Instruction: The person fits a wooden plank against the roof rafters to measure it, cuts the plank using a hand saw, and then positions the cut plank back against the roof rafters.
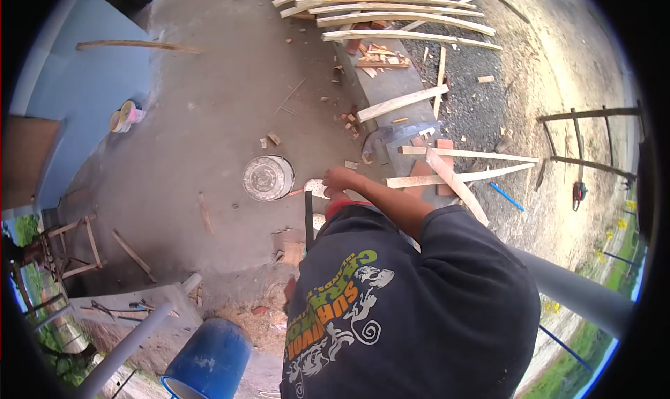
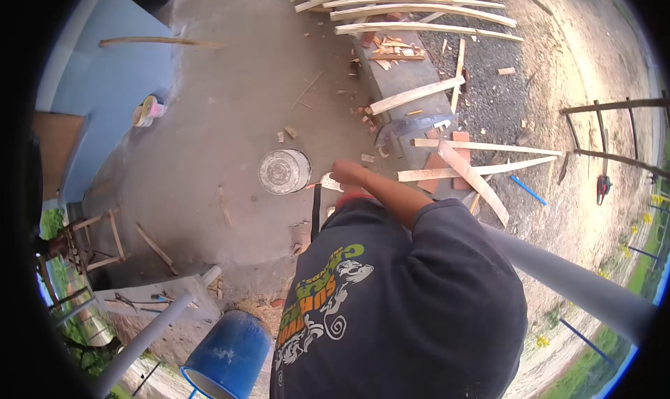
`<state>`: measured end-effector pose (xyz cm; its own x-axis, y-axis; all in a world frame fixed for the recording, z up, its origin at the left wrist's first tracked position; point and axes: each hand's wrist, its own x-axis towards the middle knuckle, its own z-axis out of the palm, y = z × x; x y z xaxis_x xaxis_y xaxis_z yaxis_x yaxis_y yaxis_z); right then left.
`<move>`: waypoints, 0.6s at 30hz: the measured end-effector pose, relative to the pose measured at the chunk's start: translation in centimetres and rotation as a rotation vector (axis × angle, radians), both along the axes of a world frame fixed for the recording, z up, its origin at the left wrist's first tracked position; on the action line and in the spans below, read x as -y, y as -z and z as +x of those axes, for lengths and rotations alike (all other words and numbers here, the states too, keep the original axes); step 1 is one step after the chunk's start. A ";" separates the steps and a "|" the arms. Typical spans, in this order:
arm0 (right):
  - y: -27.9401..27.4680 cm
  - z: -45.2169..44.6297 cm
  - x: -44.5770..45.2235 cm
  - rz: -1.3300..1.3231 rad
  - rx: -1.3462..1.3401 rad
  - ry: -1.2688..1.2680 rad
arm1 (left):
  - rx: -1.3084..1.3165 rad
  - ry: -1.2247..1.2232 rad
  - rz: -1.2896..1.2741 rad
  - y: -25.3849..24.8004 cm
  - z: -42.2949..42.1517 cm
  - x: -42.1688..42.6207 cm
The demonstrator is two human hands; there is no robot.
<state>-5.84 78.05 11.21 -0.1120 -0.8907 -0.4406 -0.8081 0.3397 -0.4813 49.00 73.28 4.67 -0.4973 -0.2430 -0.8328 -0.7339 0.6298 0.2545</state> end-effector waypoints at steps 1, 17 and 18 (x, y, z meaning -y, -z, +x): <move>-0.6 -0.1 -1.6 0.005 -0.004 0.015 | -0.011 0.102 -0.009 0.1 -0.9 2.6; 4.5 -16.2 -14.2 -0.226 -0.050 1.648 | -0.315 0.216 -0.019 -5.7 -6.6 12.6; 5.3 -17.8 -15.2 -0.228 -0.163 1.716 | -0.251 0.258 0.010 -6.3 -7.1 12.6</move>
<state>-23.64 93.25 5.96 -0.9446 0.2411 -0.2226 0.3275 0.7340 -0.5949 41.88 60.67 10.92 -0.7305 -0.0756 -0.6787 -0.4651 0.7828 0.4134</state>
